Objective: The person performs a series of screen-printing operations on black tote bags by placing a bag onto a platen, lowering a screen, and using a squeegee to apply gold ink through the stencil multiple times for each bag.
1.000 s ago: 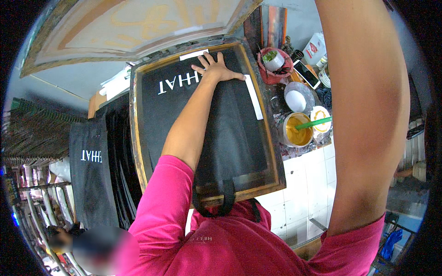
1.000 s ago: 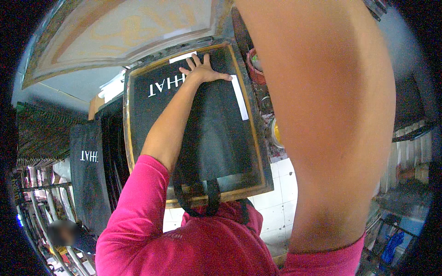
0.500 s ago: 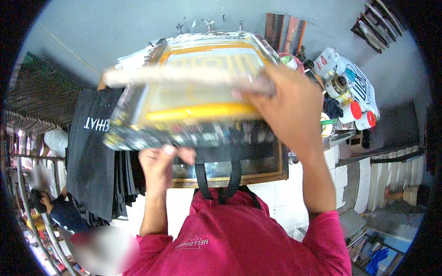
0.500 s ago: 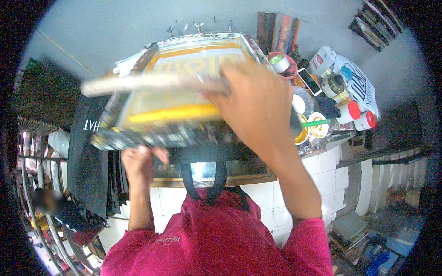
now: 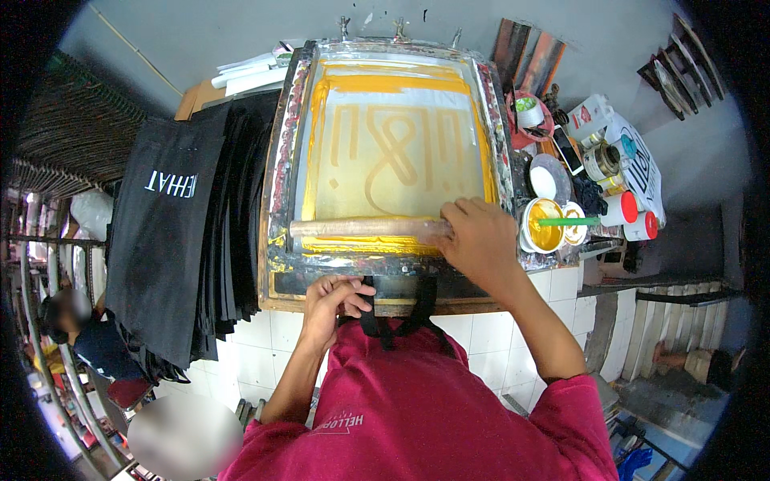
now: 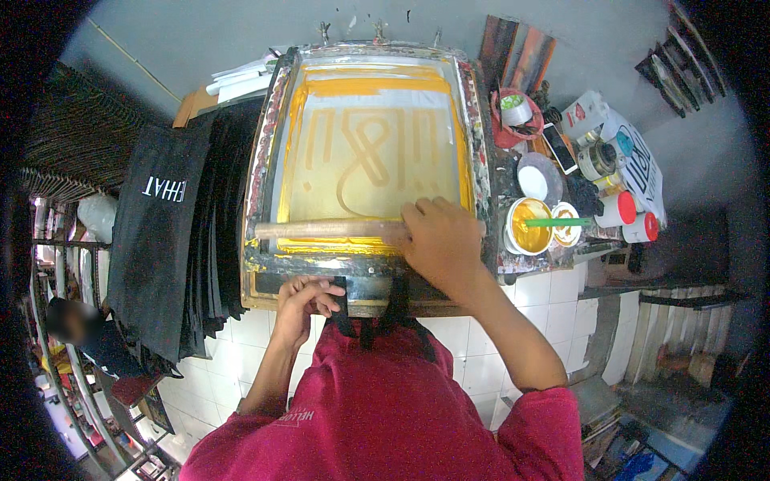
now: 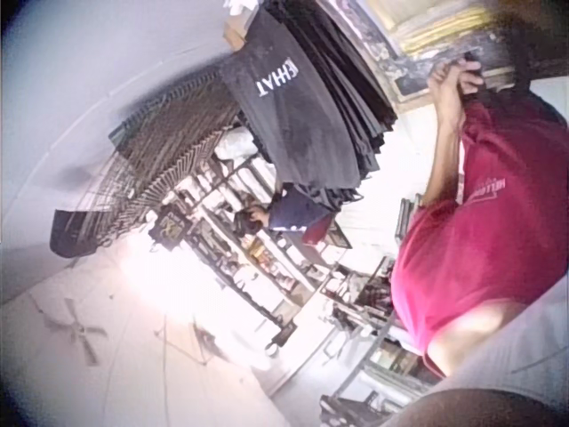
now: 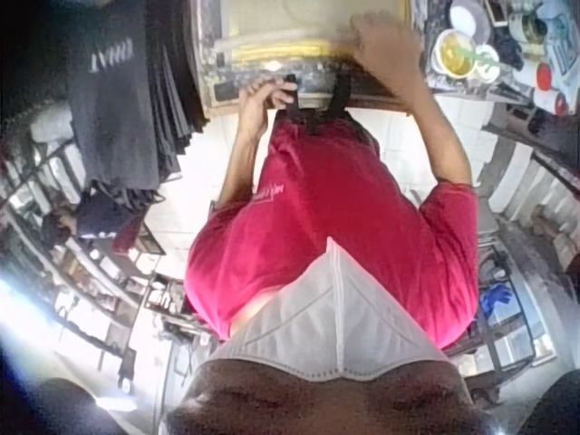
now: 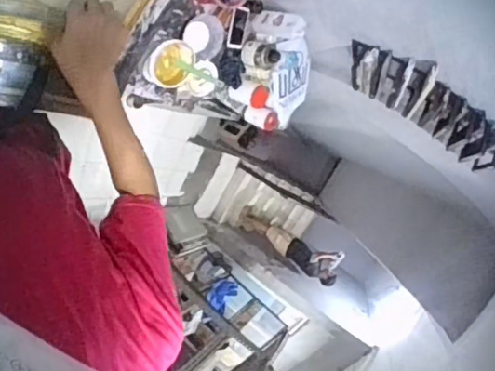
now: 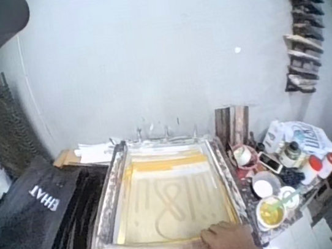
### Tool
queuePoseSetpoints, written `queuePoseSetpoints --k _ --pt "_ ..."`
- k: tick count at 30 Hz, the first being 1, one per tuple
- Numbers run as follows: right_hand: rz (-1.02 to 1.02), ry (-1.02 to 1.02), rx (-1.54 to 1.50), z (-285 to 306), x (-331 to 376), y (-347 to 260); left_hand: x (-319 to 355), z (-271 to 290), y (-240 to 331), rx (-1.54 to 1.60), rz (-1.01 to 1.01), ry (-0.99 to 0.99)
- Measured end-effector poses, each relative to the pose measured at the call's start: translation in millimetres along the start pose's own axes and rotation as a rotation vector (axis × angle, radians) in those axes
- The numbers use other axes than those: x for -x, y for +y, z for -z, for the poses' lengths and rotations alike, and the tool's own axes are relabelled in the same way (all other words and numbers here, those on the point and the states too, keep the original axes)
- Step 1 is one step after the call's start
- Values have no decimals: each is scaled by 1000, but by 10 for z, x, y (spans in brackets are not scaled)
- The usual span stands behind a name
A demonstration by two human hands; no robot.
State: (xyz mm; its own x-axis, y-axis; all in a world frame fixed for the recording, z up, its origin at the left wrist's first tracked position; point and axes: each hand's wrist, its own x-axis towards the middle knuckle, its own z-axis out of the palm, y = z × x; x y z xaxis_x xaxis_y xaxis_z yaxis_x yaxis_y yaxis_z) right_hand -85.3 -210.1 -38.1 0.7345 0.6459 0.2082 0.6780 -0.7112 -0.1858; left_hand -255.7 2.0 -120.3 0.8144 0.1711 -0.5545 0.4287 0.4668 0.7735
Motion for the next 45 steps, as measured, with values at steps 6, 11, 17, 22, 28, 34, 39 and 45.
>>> queuePoseSetpoints --k 6,11,17,22,28,34,39,45 --pt "57 76 44 -337 -1060 598 -30 -12 26 32 37 26" --pt "-45 -71 88 -374 -2204 1162 -54 43 85 324 212 -9" --pt "-140 -43 106 -387 -2721 1387 -73 241 224 287 338 -270" --pt "-157 -24 275 -568 -2655 1177 -527 64 954 -236 -169 -191" --pt "-88 54 285 -625 -2432 1104 -2080 -211 2220 -1166 -1508 329" --pt "-75 54 235 -563 -2056 972 -2238 -209 2363 -1356 -750 151" --pt "0 188 224 -614 -1660 875 -1901 -174 2078 -1299 -900 99" --pt "26 204 178 -580 -1216 666 -1503 -69 1795 -1298 -956 93"
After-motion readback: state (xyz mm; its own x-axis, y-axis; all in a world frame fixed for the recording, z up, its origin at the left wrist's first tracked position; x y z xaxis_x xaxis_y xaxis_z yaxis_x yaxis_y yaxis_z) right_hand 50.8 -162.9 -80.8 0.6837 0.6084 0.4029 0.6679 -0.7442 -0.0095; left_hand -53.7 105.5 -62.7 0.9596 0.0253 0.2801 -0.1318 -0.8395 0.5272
